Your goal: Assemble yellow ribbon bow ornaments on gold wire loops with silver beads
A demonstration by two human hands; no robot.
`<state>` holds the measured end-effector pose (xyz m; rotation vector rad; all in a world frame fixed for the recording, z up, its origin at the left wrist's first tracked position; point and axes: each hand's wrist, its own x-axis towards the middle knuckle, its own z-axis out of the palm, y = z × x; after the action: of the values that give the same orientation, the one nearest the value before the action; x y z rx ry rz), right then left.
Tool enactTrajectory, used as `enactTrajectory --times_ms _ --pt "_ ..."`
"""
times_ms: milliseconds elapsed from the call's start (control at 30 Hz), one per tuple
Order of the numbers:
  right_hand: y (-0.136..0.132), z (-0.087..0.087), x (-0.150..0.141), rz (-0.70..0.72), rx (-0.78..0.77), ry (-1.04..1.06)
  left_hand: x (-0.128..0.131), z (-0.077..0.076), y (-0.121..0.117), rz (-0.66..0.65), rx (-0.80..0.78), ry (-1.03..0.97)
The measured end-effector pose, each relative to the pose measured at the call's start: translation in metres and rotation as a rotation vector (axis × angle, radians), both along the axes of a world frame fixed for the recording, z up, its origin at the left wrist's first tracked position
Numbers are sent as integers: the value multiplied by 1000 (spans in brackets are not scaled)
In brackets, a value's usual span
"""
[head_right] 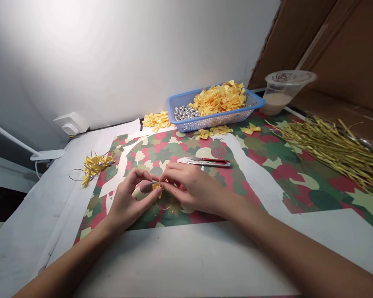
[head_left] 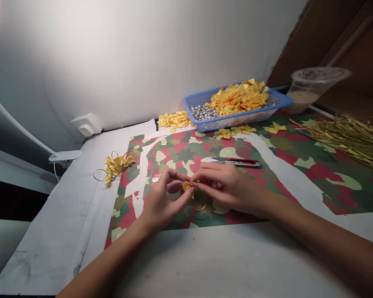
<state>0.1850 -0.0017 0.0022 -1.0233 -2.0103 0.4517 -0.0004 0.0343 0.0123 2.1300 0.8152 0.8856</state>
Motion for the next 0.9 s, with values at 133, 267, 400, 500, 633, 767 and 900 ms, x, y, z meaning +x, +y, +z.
enactTrajectory --times_ms 133,267,400,500,633,767,900 --pt "-1 3 0 -21 32 11 0 1 1 18 -133 -59" --pt "-1 4 0 -61 44 12 0 3 1 33 -177 -72" --pt "0 3 0 -41 18 8 0 2 3 47 -79 -40" --pt "0 3 -1 -26 -3 21 -1 1 4 41 -49 -23" --pt "-2 3 -3 -9 -25 58 1 2 2 24 -119 -45" --pt "-2 2 -3 -37 -32 67 1 4 0 44 -219 -71" --pt "0 0 -3 -99 -7 65 0 3 1 53 -267 -82"
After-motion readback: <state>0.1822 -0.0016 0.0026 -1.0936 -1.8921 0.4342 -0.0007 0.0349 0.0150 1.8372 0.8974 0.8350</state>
